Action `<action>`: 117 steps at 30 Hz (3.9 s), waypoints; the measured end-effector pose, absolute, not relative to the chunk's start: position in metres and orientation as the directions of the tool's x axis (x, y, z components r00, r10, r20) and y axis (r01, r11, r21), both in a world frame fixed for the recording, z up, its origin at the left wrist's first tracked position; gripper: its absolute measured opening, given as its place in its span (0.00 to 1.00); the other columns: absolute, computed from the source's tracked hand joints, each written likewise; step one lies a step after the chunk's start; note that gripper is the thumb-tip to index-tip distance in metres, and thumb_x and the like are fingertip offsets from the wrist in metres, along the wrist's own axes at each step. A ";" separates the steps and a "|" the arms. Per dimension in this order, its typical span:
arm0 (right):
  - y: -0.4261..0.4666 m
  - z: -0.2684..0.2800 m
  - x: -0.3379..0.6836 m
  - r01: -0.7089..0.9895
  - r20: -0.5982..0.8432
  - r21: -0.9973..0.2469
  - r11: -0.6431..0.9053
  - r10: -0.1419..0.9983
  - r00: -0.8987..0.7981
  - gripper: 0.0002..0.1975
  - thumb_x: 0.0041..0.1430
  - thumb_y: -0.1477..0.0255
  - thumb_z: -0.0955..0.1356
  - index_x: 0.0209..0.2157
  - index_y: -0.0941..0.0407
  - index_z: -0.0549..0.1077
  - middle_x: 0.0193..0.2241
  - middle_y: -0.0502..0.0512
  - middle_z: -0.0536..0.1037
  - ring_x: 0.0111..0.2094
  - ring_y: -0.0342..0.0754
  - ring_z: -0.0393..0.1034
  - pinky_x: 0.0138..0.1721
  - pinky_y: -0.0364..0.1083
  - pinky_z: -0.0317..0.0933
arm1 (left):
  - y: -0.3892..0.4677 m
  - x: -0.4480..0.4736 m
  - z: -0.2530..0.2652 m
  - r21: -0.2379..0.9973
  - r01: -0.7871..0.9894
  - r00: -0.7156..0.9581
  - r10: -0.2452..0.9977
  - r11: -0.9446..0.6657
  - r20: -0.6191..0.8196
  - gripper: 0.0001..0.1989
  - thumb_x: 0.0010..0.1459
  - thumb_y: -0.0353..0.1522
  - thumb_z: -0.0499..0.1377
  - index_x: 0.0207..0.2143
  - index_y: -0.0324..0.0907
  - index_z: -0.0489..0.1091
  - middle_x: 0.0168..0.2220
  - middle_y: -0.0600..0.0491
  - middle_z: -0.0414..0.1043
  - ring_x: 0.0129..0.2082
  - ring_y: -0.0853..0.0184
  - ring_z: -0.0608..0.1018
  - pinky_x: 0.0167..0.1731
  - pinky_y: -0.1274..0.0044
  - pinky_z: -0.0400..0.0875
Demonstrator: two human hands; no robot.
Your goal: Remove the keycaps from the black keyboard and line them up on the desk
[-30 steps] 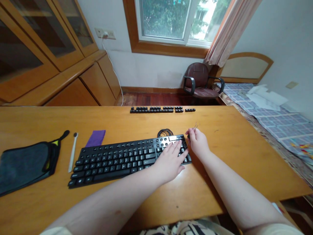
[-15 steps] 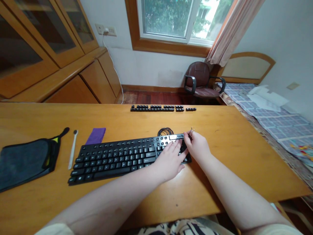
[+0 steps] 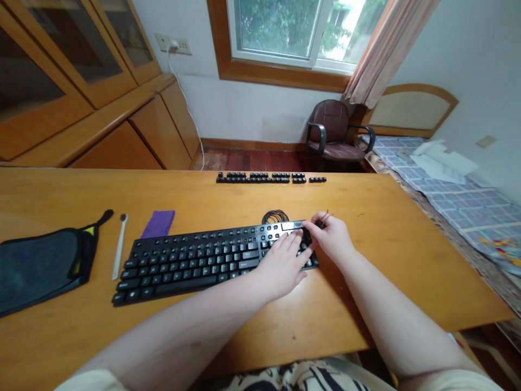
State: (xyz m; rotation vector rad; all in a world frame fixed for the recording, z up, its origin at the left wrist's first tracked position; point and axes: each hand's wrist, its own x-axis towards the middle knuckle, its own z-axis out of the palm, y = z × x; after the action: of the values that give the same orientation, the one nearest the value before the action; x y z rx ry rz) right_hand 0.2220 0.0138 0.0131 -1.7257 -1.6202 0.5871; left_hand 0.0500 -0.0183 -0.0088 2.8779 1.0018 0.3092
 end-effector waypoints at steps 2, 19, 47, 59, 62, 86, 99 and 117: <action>0.014 0.014 0.224 0.613 0.082 -0.789 0.036 0.995 0.047 0.17 0.50 0.56 0.67 0.27 0.57 0.72 0.20 0.53 0.74 0.21 0.45 0.67 0.23 0.43 0.60 | -0.018 0.050 -0.009 0.144 0.605 0.764 0.622 -0.783 0.169 0.35 0.55 0.46 0.55 0.61 0.42 0.50 0.63 0.39 0.49 0.62 0.54 0.54 0.60 0.63 0.45; 0.020 0.012 0.232 0.798 0.154 -0.576 0.175 0.983 -0.105 0.16 0.53 0.58 0.66 0.23 0.57 0.70 0.21 0.52 0.72 0.23 0.44 0.64 0.25 0.42 0.56 | -0.018 0.050 -0.008 0.142 0.600 0.773 0.616 -0.787 0.152 0.33 0.55 0.45 0.55 0.60 0.43 0.53 0.64 0.41 0.46 0.63 0.54 0.52 0.60 0.64 0.43; 0.011 -0.017 0.213 0.818 0.527 -0.495 0.291 0.850 0.017 0.16 0.56 0.66 0.60 0.17 0.54 0.58 0.15 0.48 0.61 0.19 0.43 0.55 0.24 0.43 0.52 | -0.018 0.051 -0.006 0.160 0.608 0.768 0.628 -0.777 0.129 0.33 0.54 0.45 0.56 0.59 0.42 0.54 0.64 0.40 0.46 0.63 0.52 0.51 0.59 0.63 0.45; 0.008 -0.006 0.214 0.795 0.539 -0.537 0.283 0.840 0.065 0.17 0.57 0.64 0.59 0.16 0.53 0.56 0.15 0.49 0.61 0.19 0.43 0.56 0.25 0.44 0.53 | -0.018 0.049 0.000 0.161 0.595 0.775 0.616 -0.787 0.142 0.34 0.55 0.44 0.56 0.60 0.44 0.52 0.63 0.40 0.48 0.63 0.52 0.53 0.59 0.63 0.47; 0.009 -0.002 0.217 0.776 0.533 -0.573 0.262 0.839 0.110 0.18 0.57 0.64 0.60 0.16 0.53 0.56 0.15 0.48 0.60 0.19 0.43 0.56 0.25 0.44 0.53 | -0.018 0.049 -0.002 0.159 0.591 0.776 0.611 -0.791 0.156 0.34 0.55 0.45 0.56 0.61 0.47 0.50 0.64 0.42 0.48 0.63 0.54 0.53 0.59 0.63 0.47; 0.036 0.015 0.266 0.645 -0.027 -0.764 0.011 0.998 -0.049 0.13 0.52 0.64 0.64 0.30 0.59 0.75 0.24 0.51 0.74 0.27 0.45 0.66 0.31 0.44 0.59 | -0.017 0.047 -0.002 0.190 0.578 0.782 0.605 -0.794 0.149 0.31 0.58 0.43 0.52 0.61 0.43 0.50 0.63 0.48 0.51 0.62 0.56 0.54 0.60 0.62 0.45; 0.036 0.011 0.269 0.337 -0.244 -0.933 -0.126 0.911 -0.334 0.17 0.42 0.63 0.73 0.31 0.60 0.73 0.24 0.50 0.72 0.26 0.42 0.64 0.33 0.44 0.58 | -0.013 0.048 0.002 0.396 0.592 0.717 0.683 -0.703 0.140 0.34 0.57 0.38 0.54 0.63 0.40 0.45 0.64 0.44 0.47 0.62 0.57 0.56 0.59 0.63 0.50; 0.075 -0.031 0.303 0.880 0.157 -0.415 -0.233 0.934 0.321 0.17 0.57 0.61 0.61 0.36 0.56 0.76 0.36 0.57 0.77 0.38 0.51 0.69 0.35 0.44 0.58 | -0.011 0.047 0.000 0.501 0.593 0.656 0.739 -0.631 0.154 0.32 0.56 0.36 0.55 0.61 0.42 0.49 0.63 0.45 0.50 0.60 0.56 0.59 0.58 0.63 0.53</action>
State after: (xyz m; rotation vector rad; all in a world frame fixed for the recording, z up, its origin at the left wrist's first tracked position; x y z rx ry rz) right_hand 0.3027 0.0750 -0.0312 -2.1658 -1.6027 0.1712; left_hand 0.0469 -0.0114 -0.0003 2.4651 1.0458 0.4880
